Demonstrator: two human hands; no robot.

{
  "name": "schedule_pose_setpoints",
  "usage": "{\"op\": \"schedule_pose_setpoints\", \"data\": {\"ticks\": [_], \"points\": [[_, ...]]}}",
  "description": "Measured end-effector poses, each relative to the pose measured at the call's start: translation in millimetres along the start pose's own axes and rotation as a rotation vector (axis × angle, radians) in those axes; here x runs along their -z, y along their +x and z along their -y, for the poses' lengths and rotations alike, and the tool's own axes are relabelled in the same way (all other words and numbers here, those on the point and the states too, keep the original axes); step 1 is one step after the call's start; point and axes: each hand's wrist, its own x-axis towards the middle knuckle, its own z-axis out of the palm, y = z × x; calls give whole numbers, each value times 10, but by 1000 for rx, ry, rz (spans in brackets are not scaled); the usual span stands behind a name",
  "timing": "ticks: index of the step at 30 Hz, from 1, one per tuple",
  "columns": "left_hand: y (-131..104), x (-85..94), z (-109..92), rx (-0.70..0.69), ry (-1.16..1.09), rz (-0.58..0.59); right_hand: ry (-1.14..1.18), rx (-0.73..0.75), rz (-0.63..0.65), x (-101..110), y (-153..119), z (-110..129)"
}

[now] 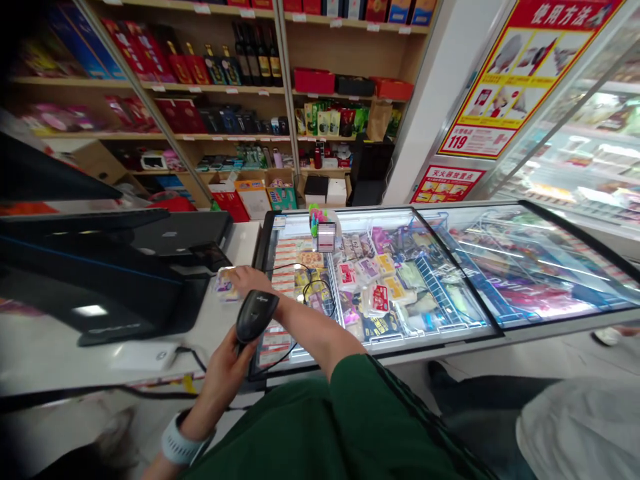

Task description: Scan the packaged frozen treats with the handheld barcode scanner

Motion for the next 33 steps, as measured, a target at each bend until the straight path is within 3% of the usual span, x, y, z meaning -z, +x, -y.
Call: {"op": "schedule_pose_setpoints", "data": {"ticks": [3, 6, 9, 13, 20, 25, 33], "points": [[32, -47, -29, -44, 23, 39, 188, -335, -134, 268, -239, -275], [94, -143, -43, -79, 47, 86, 449, -704, -312, 506, -644, -612], [159, -274, -58, -132, 65, 135, 765, -921, -451, 723, -1112, -878], [218, -460, -137, -215, 85, 204, 982, -998, -588, 1023, -1625, -1019], [263, -735, -285, -304, 164, 327, 844, -1032, -667, 1323, -2119, -1019], [260, -867, -312, -328, 171, 312, 777, -1037, -662, 1385, -2249, -1080], [268, -941, -361, -315, 133, 320, 762, -1021, -639, 1436, -2210, -1140]]}}
